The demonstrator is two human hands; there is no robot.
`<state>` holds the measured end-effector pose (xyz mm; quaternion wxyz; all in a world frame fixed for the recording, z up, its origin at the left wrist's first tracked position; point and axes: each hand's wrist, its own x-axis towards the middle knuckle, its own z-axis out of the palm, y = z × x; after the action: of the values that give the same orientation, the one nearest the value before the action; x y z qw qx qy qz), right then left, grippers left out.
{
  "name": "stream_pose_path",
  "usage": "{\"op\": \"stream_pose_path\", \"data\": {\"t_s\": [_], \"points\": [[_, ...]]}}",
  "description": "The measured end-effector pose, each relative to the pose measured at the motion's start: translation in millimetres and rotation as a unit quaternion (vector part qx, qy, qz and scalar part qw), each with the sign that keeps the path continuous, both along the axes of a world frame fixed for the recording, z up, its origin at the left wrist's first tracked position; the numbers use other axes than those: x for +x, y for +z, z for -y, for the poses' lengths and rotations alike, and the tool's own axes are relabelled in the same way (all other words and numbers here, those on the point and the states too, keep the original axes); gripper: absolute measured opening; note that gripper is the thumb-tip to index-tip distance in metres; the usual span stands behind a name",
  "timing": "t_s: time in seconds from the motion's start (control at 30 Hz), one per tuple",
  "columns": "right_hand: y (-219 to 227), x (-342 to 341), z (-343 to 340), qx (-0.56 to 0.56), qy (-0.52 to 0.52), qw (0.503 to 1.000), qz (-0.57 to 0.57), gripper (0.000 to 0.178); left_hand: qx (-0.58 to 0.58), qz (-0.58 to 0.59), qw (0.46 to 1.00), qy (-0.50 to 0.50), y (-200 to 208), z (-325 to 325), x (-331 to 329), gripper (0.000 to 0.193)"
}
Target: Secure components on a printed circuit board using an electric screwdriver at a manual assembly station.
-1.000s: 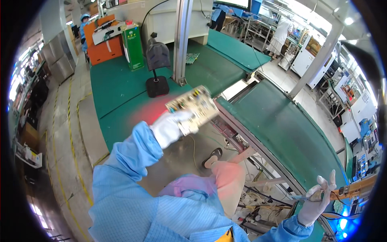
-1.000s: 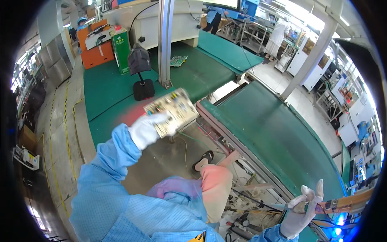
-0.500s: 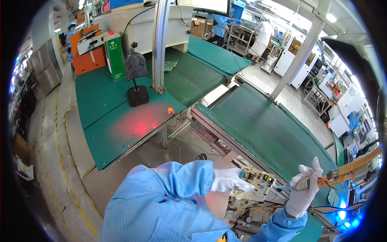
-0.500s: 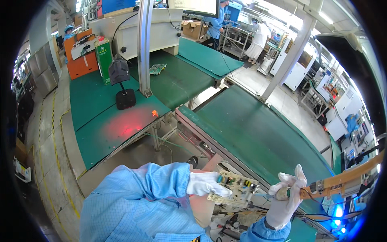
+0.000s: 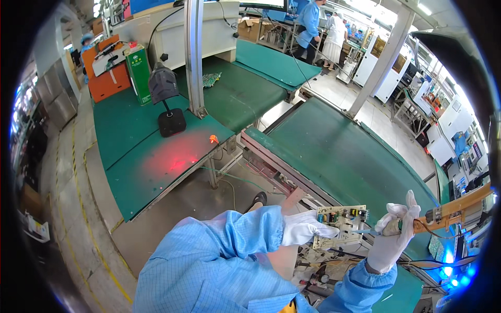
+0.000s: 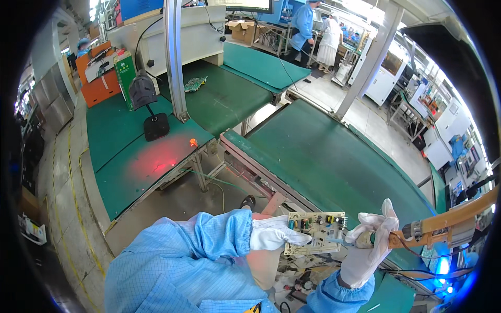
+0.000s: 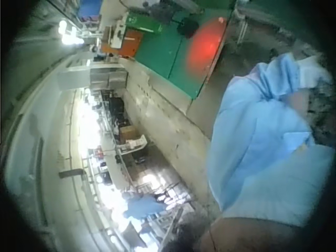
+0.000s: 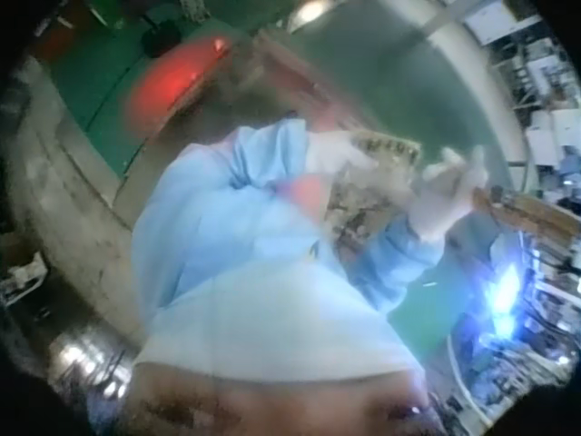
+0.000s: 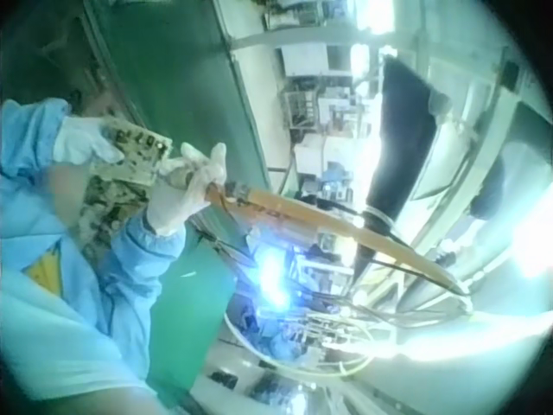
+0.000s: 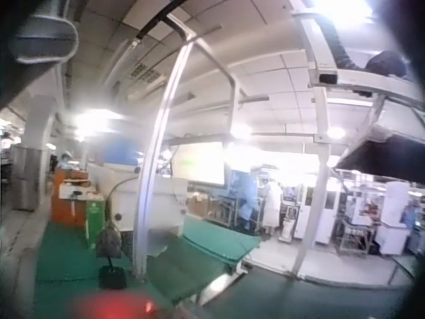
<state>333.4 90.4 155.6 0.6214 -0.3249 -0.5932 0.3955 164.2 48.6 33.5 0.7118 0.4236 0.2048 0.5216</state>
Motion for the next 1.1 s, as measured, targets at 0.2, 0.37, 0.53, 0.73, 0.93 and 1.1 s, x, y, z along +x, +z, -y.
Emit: {"op": "stream_pose_path", "data": {"t_s": [0.2,0.37,0.53,0.73,0.93,1.1], "points": [[-0.7,-0.8,10.1,0.001,-0.006,1.0,-0.022,0.058,0.011,-0.02,1.0,0.022,0.1,6.6,8.9,0.049],[-6.9,1.5,6.3,0.027,0.007,0.998,-0.06,0.055,-0.072,0.081,0.994,-0.025,22.6,13.9,9.6,0.053],[-6.9,-10.1,-1.0,0.015,0.024,0.998,-0.059,0.054,-0.1,0.068,0.993,-0.004,8.0,11.3,8.7,0.057],[-10.4,-15.5,0.9,0.032,0.047,0.994,-0.091,0.048,-0.084,-0.018,0.996,-0.036,-1.0,12.3,9.9,0.052],[-23.1,-9.3,-4.2,0.137,-0.001,0.99,-0.023,0.048,0.007,-0.096,0.995,0.018,-15.3,18.4,16.4,0.054],[-23.9,-5.6,-3.6,0.136,-0.024,0.99,0.0,0.046,-0.064,-0.024,0.998,0.008,-15.1,25.2,16.7,0.058]]}}
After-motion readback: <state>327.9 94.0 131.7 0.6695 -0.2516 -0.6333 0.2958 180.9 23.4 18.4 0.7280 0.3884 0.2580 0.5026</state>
